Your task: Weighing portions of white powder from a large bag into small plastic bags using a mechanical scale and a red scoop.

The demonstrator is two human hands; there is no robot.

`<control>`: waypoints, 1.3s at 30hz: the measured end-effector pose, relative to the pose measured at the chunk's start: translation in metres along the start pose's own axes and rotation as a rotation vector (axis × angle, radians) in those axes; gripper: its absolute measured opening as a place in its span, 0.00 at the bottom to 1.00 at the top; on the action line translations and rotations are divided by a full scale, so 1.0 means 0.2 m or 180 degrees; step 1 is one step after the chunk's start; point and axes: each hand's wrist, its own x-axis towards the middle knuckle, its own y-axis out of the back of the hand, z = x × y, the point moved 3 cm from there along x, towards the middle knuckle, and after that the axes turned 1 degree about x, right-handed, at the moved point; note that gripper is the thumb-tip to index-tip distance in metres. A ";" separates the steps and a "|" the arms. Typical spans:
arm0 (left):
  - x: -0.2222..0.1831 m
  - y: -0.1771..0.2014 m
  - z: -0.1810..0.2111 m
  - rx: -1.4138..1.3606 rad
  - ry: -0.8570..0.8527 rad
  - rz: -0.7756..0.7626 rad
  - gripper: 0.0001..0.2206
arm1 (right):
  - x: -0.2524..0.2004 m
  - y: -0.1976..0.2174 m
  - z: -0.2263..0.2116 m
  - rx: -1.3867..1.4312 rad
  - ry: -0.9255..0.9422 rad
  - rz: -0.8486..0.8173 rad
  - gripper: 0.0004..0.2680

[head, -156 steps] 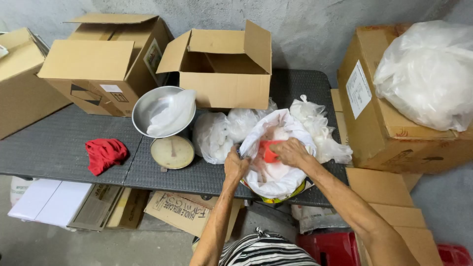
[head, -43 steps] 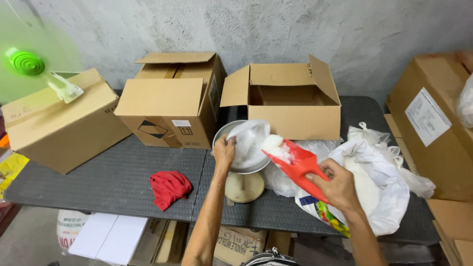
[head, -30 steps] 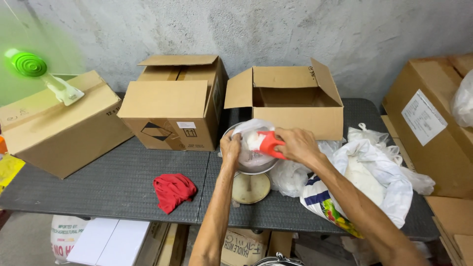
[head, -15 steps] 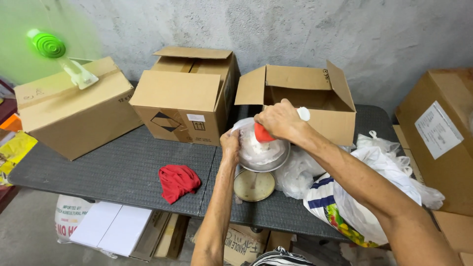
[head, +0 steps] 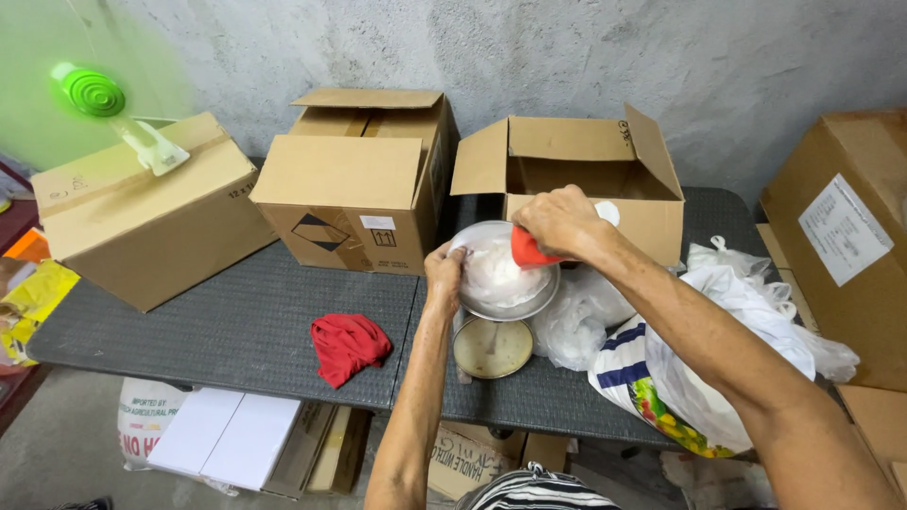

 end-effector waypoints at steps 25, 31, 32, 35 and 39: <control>0.01 0.02 -0.05 0.0223 -0.0169 -0.0013 0.19 | -0.14 -0.09 0.02 0.0825 -0.0416 0.0002 0.11; 0.03 0.07 -0.09 0.1563 -0.1135 0.0171 0.26 | -0.49 -0.12 0.20 0.1459 -0.1109 0.0560 0.13; 0.01 0.06 -0.07 0.1830 -0.1333 0.0231 0.28 | -0.58 -0.14 0.26 0.1748 -0.1265 0.0717 0.14; -0.14 -0.01 0.08 0.2151 -0.1487 0.0290 0.30 | -0.87 -0.16 0.44 0.2148 -0.1415 0.1133 0.14; -0.24 -0.09 0.19 0.2575 -0.1979 0.0379 0.33 | -1.30 0.07 0.57 0.1793 -0.2341 0.0522 0.15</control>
